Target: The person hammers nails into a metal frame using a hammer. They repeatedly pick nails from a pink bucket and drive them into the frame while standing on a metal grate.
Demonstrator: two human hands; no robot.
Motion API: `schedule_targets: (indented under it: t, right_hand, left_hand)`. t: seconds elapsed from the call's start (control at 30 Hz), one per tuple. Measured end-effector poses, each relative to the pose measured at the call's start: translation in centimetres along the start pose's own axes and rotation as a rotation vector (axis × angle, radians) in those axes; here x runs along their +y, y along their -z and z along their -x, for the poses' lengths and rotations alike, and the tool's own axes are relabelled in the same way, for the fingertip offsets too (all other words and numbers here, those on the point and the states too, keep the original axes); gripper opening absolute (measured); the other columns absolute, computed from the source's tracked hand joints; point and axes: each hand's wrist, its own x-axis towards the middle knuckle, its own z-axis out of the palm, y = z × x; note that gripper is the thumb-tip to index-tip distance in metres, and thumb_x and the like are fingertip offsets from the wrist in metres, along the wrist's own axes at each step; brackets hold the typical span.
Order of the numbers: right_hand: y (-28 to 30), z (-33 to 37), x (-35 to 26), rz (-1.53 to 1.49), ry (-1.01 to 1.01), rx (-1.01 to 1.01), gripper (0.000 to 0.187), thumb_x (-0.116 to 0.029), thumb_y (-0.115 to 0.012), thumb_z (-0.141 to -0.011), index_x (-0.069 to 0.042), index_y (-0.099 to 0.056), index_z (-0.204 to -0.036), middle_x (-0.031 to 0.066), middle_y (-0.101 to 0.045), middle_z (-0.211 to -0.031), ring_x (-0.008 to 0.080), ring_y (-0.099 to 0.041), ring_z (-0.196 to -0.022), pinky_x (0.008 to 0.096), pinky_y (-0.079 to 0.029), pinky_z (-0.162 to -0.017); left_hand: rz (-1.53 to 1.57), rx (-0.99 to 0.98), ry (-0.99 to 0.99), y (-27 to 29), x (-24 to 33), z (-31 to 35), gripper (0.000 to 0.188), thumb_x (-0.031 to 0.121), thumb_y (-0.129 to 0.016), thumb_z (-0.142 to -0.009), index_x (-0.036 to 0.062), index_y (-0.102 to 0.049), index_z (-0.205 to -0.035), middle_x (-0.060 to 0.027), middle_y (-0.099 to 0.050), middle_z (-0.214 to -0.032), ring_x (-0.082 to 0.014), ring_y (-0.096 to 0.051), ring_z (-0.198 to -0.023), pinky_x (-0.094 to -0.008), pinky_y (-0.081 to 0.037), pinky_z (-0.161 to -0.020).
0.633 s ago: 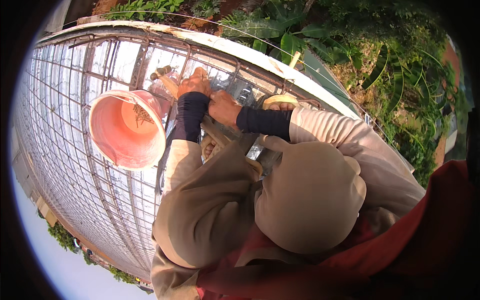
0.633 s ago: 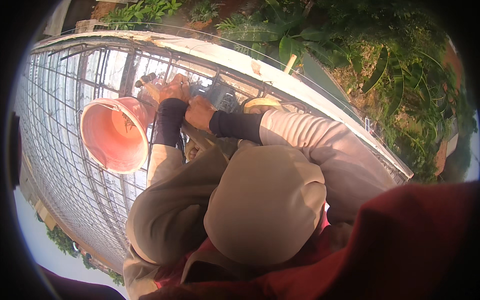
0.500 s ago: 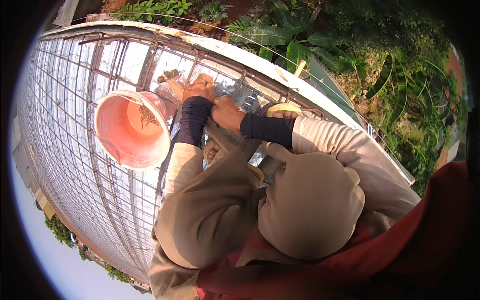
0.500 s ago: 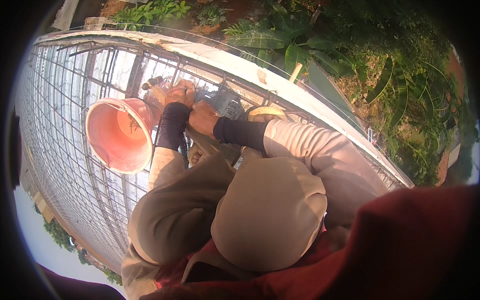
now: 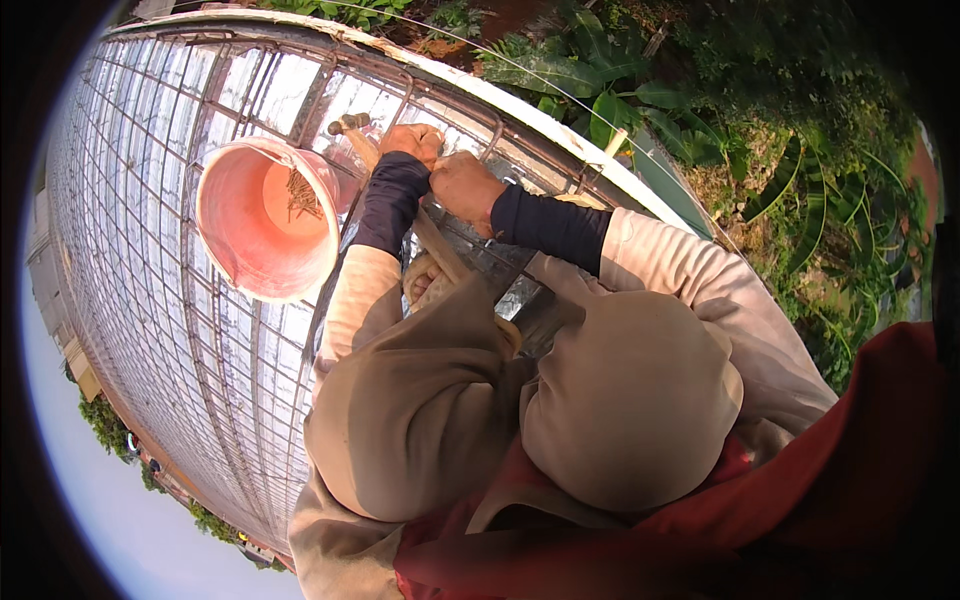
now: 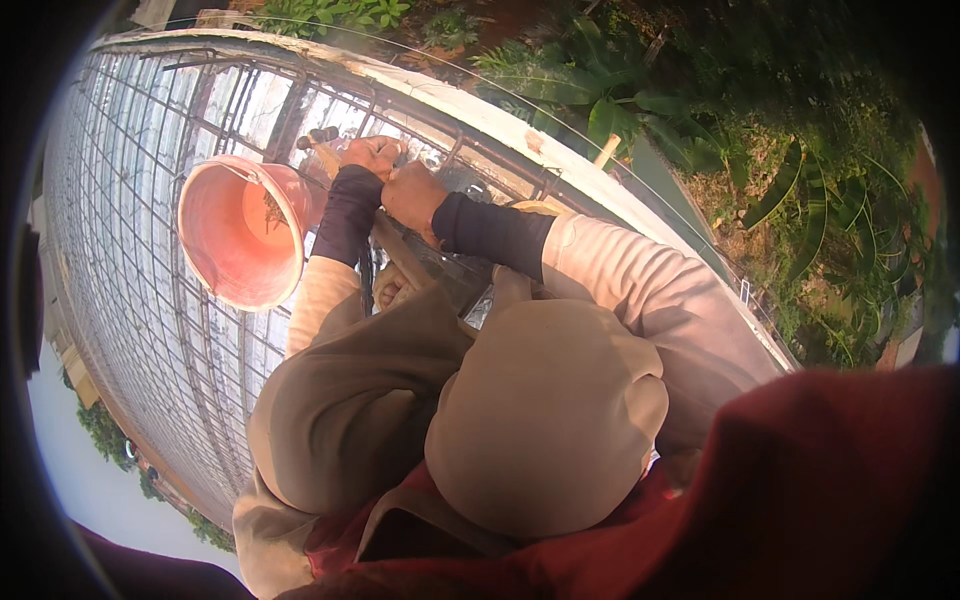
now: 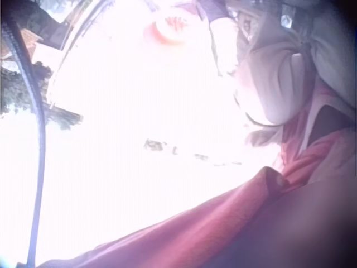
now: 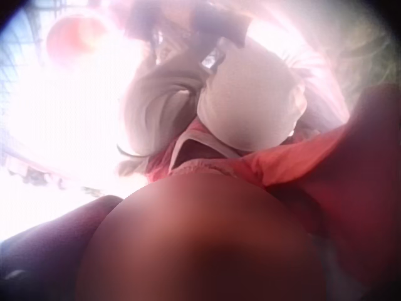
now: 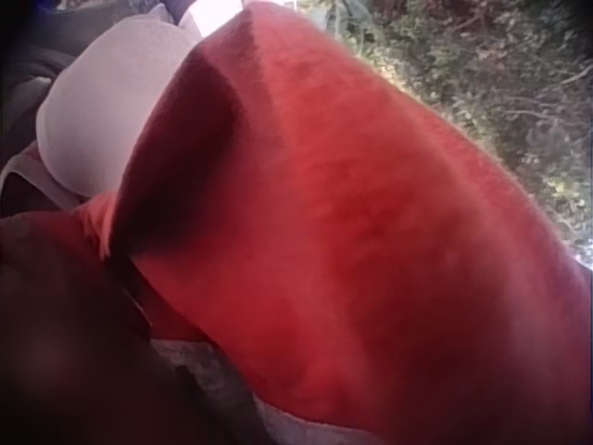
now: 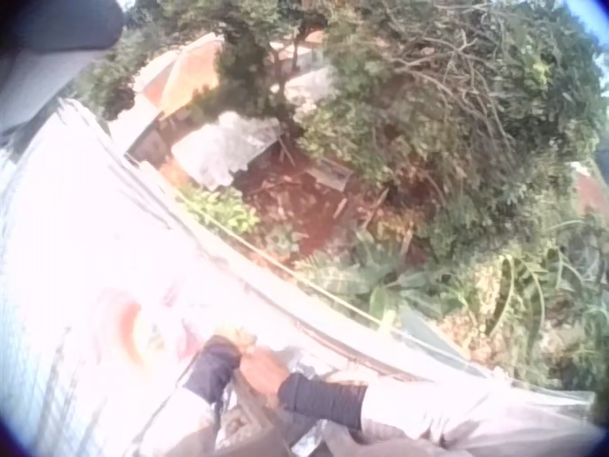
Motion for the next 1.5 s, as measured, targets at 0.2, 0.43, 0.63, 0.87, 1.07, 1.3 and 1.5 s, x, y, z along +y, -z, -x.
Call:
schedule_targets:
  t: [0.2,0.43,0.63,0.87,1.07,1.3,1.5]
  right_hand:
    - [1.2,-1.5,1.4,-0.081,0.049,0.055,0.013,-0.01,-0.064,-0.081,-0.005,-0.074,-0.089,0.0118,-0.068,-0.08,0.0246,-0.068,-0.069,0.0351,-0.054,-0.061]
    - [3.2,-1.2,5.3,-1.684,-0.28,0.037,0.017,-0.017,-0.059,-0.099,-0.005,-0.068,-0.107,-0.004,-0.055,-0.071,0.0038,-0.045,-0.054,0.0229,-0.031,-0.043]
    - [8.2,-1.8,2.9,-1.718,-0.679,0.034,0.015,-0.01,-0.054,-0.095,-0.001,-0.066,-0.092,-0.0006,-0.053,-0.064,0.0057,-0.044,-0.048,0.0241,-0.029,-0.04]
    - [10.7,0.4,6.1,-0.139,-0.375,0.384,0.024,-0.022,-0.058,-0.094,0.0,-0.066,-0.1,0.0185,-0.067,-0.09,0.039,-0.066,-0.084,0.049,-0.052,-0.079]
    - [8.5,2.6,7.5,0.021,-0.249,0.343,0.03,-0.026,-0.067,-0.09,-0.006,-0.069,-0.112,0.0149,-0.068,-0.094,0.0332,-0.068,-0.093,0.0435,-0.054,-0.08]
    - [8.8,2.5,7.7,0.017,-0.32,0.24,0.03,-0.027,-0.067,-0.089,-0.011,-0.07,-0.114,0.0132,-0.07,-0.103,0.0318,-0.07,-0.089,0.044,-0.056,-0.071]
    - [8.8,2.3,7.5,0.098,-0.163,0.372,0.032,-0.02,-0.073,-0.087,-0.008,-0.068,-0.116,0.0106,-0.067,-0.101,0.033,-0.067,-0.079,0.0412,-0.055,-0.066]
  left_hand:
    - [0.584,0.022,-0.197,-1.9,-6.0,-2.9,0.025,0.022,-0.075,-0.086,0.0067,-0.076,-0.106,-0.0065,-0.072,-0.079,-0.0185,-0.065,-0.067,-0.0309,-0.053,-0.062]
    - [0.157,0.373,-0.343,-1.5,-1.9,0.3,0.02,0.018,-0.069,-0.088,0.0115,-0.077,-0.105,-0.0082,-0.072,-0.075,-0.0168,-0.064,-0.063,-0.0321,-0.052,-0.062]
    - [0.236,0.412,-0.304,-2.4,0.2,1.2,0.019,0.021,-0.067,-0.088,0.0105,-0.076,-0.101,-0.0135,-0.074,-0.083,-0.0243,-0.073,-0.076,-0.0357,-0.054,-0.069]
    - [0.332,0.562,-0.172,-3.1,0.2,0.1,0.018,0.019,-0.07,-0.089,0.0014,-0.073,-0.093,-0.0149,-0.07,-0.078,-0.0256,-0.067,-0.072,-0.0371,-0.052,-0.07]
    - [0.391,0.56,-0.122,-3.3,1.2,0.2,0.018,0.019,-0.071,-0.088,0.0017,-0.072,-0.092,-0.011,-0.07,-0.075,-0.0206,-0.064,-0.07,-0.0346,-0.051,-0.069]
    - [0.547,0.517,-0.034,-3.9,0.0,-0.6,0.02,0.022,-0.07,-0.089,0.0018,-0.073,-0.091,-0.0063,-0.07,-0.073,-0.014,-0.064,-0.069,-0.0311,-0.051,-0.068]
    - [0.401,0.512,0.049,-2.7,2.4,-0.8,0.025,0.03,-0.071,-0.086,0.0072,-0.076,-0.095,-0.012,-0.074,-0.082,-0.0278,-0.07,-0.077,-0.0383,-0.053,-0.077]
